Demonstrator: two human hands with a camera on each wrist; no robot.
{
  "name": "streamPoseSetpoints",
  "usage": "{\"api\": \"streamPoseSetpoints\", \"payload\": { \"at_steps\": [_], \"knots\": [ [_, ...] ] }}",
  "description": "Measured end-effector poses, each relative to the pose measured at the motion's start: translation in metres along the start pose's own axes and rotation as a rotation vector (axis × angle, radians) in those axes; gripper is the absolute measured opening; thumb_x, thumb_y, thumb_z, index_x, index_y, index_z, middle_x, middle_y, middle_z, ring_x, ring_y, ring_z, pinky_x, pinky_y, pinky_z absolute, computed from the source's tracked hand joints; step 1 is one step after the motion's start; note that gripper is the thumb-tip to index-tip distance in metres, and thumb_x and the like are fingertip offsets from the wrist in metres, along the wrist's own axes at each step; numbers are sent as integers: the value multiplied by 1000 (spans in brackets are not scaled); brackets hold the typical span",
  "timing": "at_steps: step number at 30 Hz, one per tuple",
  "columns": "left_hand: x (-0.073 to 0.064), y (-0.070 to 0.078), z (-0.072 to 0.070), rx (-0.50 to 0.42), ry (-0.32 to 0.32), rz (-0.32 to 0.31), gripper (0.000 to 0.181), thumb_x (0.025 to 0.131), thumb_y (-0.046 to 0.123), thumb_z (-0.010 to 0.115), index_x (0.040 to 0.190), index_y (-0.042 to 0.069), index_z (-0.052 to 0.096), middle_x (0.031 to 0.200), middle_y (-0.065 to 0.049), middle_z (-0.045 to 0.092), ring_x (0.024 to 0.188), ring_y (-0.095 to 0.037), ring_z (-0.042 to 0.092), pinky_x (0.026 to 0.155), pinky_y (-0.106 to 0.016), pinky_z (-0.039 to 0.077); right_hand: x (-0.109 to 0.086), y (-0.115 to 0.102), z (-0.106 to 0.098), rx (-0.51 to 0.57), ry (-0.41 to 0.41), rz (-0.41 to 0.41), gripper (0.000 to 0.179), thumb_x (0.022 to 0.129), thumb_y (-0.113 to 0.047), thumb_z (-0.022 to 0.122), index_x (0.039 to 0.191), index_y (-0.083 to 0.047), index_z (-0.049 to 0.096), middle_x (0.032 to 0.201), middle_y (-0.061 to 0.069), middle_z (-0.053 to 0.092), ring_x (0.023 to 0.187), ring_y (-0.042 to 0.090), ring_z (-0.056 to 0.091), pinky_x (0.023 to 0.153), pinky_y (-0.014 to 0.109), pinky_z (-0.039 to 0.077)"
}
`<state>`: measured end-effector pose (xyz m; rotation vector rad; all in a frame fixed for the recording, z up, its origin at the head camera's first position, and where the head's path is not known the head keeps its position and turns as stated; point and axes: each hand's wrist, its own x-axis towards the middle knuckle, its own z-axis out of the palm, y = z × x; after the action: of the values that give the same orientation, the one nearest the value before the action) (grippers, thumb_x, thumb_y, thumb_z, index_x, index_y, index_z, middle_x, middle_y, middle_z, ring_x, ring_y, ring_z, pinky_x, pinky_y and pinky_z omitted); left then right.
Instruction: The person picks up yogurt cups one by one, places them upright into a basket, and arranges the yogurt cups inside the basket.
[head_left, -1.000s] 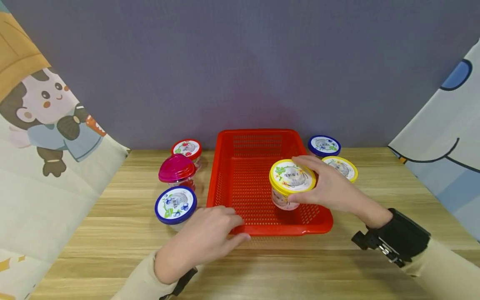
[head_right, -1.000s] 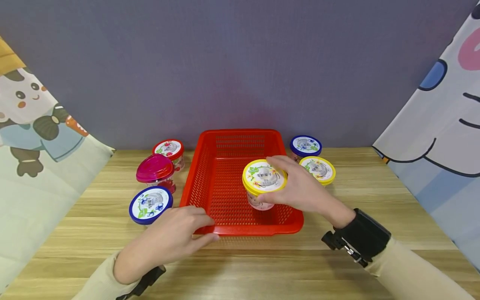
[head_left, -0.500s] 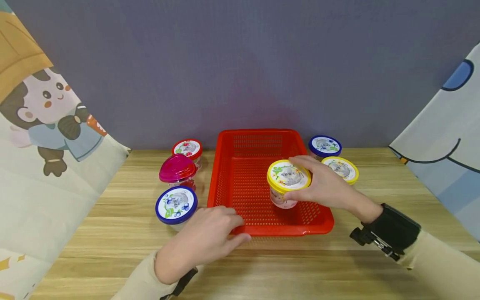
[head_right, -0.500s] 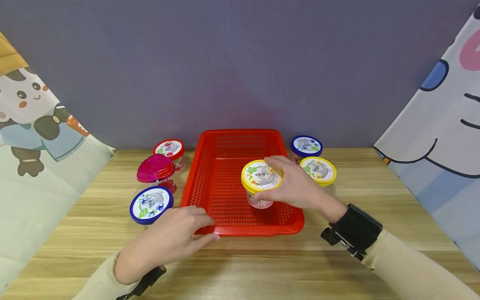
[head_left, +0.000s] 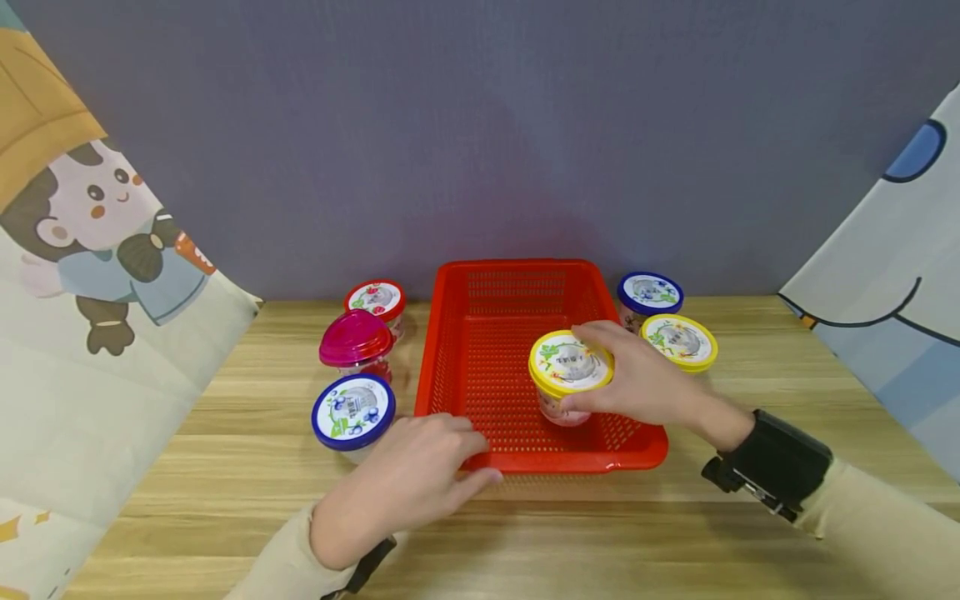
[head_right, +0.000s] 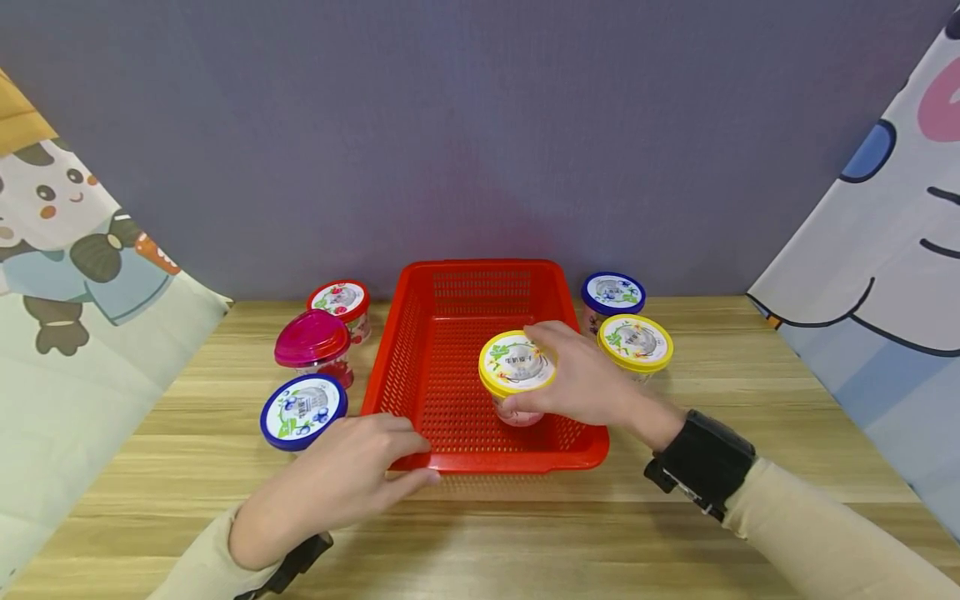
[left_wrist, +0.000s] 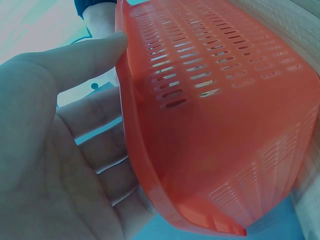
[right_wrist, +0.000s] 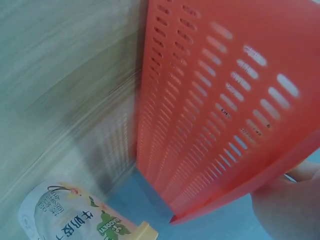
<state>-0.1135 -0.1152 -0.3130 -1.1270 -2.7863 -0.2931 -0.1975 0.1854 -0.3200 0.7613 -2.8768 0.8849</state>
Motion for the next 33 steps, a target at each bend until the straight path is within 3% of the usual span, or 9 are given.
{"api": "streamPoseSetpoints", "payload": {
  "at_steps": [20, 28, 33],
  "knots": [
    [0, 0, 1, 1, -1, -2, 22, 94, 41, 72, 92, 20, 76, 76, 11, 61, 66, -6, 53, 57, -24, 43, -1, -3, 5, -60, -29, -27, 108, 71, -64, 85, 149, 0, 46, 146, 11, 48, 124, 28, 54, 103, 54, 44],
    [0, 0, 1, -2, -5, -5, 22, 94, 42, 71, 93, 20, 76, 76, 11, 61, 67, -5, 53, 57, -24, 43, -1, -4, 7, -59, -46, -10, 110, 71, -62, 85, 152, -1, 42, 152, 14, 43, 130, 31, 50, 105, 57, 42],
    [0, 0, 1, -2, -2, -3, 22, 94, 41, 71, 93, 20, 76, 76, 11, 61, 67, -5, 53, 58, -24, 43, -2, -3, 4, -11, -53, 2, 110, 74, -58, 85, 155, -3, 36, 159, 17, 35, 141, 35, 40, 109, 60, 37]
  ]
}}
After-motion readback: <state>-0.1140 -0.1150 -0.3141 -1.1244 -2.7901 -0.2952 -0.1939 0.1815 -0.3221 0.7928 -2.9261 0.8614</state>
